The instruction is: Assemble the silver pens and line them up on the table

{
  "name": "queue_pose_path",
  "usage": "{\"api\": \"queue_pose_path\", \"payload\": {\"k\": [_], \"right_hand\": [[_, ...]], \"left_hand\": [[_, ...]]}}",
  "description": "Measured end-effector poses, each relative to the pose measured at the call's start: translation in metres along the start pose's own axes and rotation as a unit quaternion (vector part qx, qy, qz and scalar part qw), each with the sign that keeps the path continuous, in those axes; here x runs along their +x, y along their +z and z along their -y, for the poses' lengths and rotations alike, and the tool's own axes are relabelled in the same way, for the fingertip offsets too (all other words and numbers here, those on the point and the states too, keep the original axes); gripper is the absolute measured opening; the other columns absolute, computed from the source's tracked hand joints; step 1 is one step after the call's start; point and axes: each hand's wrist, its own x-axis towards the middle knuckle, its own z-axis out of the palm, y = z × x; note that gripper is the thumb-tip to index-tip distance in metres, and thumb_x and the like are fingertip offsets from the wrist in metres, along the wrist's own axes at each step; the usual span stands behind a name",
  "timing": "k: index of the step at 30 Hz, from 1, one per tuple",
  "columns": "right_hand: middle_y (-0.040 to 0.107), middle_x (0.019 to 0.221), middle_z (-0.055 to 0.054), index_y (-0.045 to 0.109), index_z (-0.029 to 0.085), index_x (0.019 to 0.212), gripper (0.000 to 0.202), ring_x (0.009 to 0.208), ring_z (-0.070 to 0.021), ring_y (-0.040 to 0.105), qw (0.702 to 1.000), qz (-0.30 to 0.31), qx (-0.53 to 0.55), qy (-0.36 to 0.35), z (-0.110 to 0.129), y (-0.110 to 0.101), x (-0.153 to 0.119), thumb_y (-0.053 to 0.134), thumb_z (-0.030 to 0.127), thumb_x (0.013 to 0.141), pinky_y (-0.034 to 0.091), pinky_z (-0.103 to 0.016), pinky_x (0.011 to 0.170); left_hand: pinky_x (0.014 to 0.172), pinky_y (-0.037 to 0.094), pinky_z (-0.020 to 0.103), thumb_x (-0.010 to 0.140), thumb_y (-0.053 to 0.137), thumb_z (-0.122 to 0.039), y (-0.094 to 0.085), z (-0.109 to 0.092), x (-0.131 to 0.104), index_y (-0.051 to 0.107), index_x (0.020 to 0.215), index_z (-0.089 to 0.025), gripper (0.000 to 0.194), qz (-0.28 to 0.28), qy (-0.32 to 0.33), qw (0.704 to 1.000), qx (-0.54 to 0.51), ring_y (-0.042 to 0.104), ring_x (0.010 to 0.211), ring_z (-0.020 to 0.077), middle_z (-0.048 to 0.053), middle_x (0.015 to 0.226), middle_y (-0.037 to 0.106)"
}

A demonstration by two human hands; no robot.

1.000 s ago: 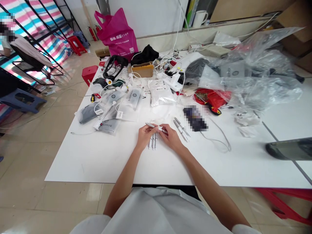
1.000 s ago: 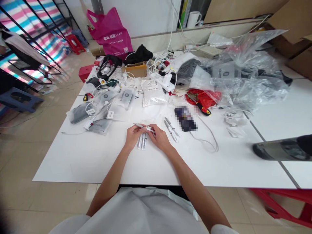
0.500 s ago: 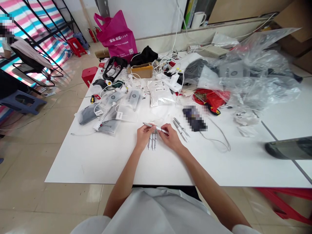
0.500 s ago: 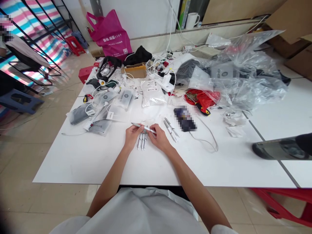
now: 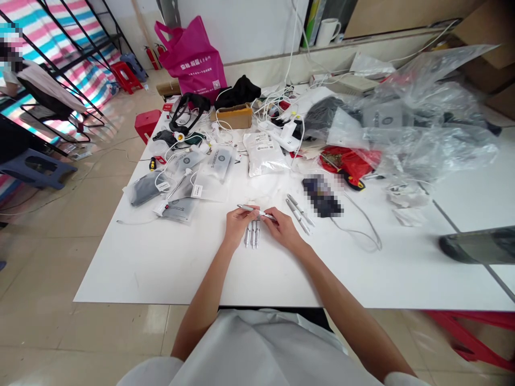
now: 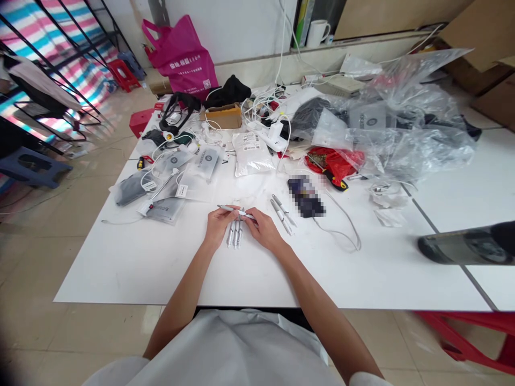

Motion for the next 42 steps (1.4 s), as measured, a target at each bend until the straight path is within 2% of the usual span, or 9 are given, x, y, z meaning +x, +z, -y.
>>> {"api": "queue_pose_path", "payload": {"k": [3,8,11,15,19,27,32,37,42], "right_hand": [[0.064,0.083,-0.004,0.063,0.022,0.098,0.039,0.071,-0.0175,0.057,1.0,0.012,-0.012,-0.016,0.0016,-0.0017,0.0008,0.039,0.048,0.113,0.046,-0.031,0.071],[0.061,0.078,0.0,0.06,0.022,0.109,0.031,0.063,-0.0155,0.052,1.0,0.01,0.014,0.022,0.0029,-0.0022,0.0004,0.051,0.052,0.109,0.043,-0.029,0.062],[0.063,0.08,-0.002,0.062,0.022,0.1,0.036,0.068,-0.0162,0.055,1.0,0.021,-0.001,-0.01,0.0034,-0.0021,0.0004,0.041,0.048,0.113,0.045,-0.03,0.069],[0.066,0.086,-0.003,0.061,0.022,0.116,0.031,0.069,-0.0168,0.058,1.0,0.011,0.007,0.009,0.0044,-0.0019,0.0005,0.051,0.051,0.109,0.046,-0.028,0.064],[0.068,0.086,-0.005,0.063,0.022,0.104,0.033,0.071,-0.0174,0.059,0.999,0.03,-0.013,-0.015,0.0052,-0.0023,0.0007,0.041,0.046,0.112,0.046,-0.031,0.069],[0.067,0.084,-0.003,0.063,0.023,0.106,0.03,0.069,-0.0179,0.059,0.999,0.03,-0.019,-0.002,0.0037,-0.0015,-0.0002,0.044,0.046,0.112,0.045,-0.031,0.068],[0.068,0.088,-0.003,0.059,0.023,0.119,0.03,0.07,-0.0182,0.06,0.999,0.027,-0.001,0.017,0.0045,-0.0021,-0.0004,0.05,0.05,0.109,0.046,-0.03,0.067],[0.068,0.088,-0.005,0.063,0.023,0.106,0.034,0.074,-0.0184,0.06,0.999,0.031,-0.011,-0.006,0.0037,-0.0022,0.0,0.038,0.045,0.113,0.046,-0.031,0.073],[0.069,0.087,-0.003,0.06,0.022,0.115,0.03,0.068,-0.0168,0.059,1.0,0.02,0.003,0.023,0.003,-0.0014,-0.0008,0.052,0.05,0.108,0.046,-0.029,0.066]], "left_hand": [[0.083,0.056,0.033,0.074,0.094,-0.04,-0.0004,0.0001,-0.0003,0.086,0.093,-0.018,0.031,0.01,0.0,1.0,0.005,0.069,0.083,0.0171,0.008,0.101,0.08],[0.084,0.056,0.033,0.075,0.093,-0.041,0.0014,-0.0009,-0.0016,0.086,0.094,-0.019,0.03,0.023,-0.006,1.0,0.004,0.07,0.085,0.0179,0.007,0.099,0.079],[0.084,0.056,0.033,0.075,0.093,-0.041,0.0014,-0.0002,-0.0014,0.086,0.094,-0.019,0.029,0.021,-0.007,1.0,0.004,0.07,0.084,0.0174,0.007,0.101,0.08],[0.085,0.056,0.033,0.077,0.092,-0.041,0.0006,0.0013,-0.0006,0.086,0.097,-0.019,0.031,0.031,-0.012,0.999,-0.01,0.072,0.085,0.0182,0.007,0.098,0.079],[0.085,0.056,0.033,0.076,0.092,-0.041,0.0004,0.0014,-0.0001,0.086,0.095,-0.018,0.031,0.02,-0.018,1.0,-0.015,0.07,0.084,0.0169,0.008,0.103,0.08],[0.084,0.055,0.031,0.079,0.091,-0.039,-0.0028,0.0053,0.0013,0.086,0.099,-0.02,0.029,0.029,-0.016,0.999,-0.019,0.069,0.082,0.0151,0.007,0.105,0.079],[0.085,0.055,0.032,0.079,0.091,-0.04,-0.0033,0.0052,0.0012,0.086,0.1,-0.02,0.03,0.036,-0.026,0.999,-0.024,0.07,0.084,0.0167,0.007,0.106,0.08],[0.084,0.054,0.032,0.079,0.091,-0.042,-0.003,0.0037,0.0006,0.086,0.101,-0.02,0.031,0.038,-0.026,0.999,-0.017,0.068,0.081,0.0152,0.007,0.108,0.08],[0.086,0.054,0.032,0.079,0.09,-0.043,-0.0035,0.005,0.0015,0.086,0.104,-0.02,0.034,0.04,-0.034,0.998,-0.027,0.07,0.084,0.0162,0.008,0.106,0.08]]}}
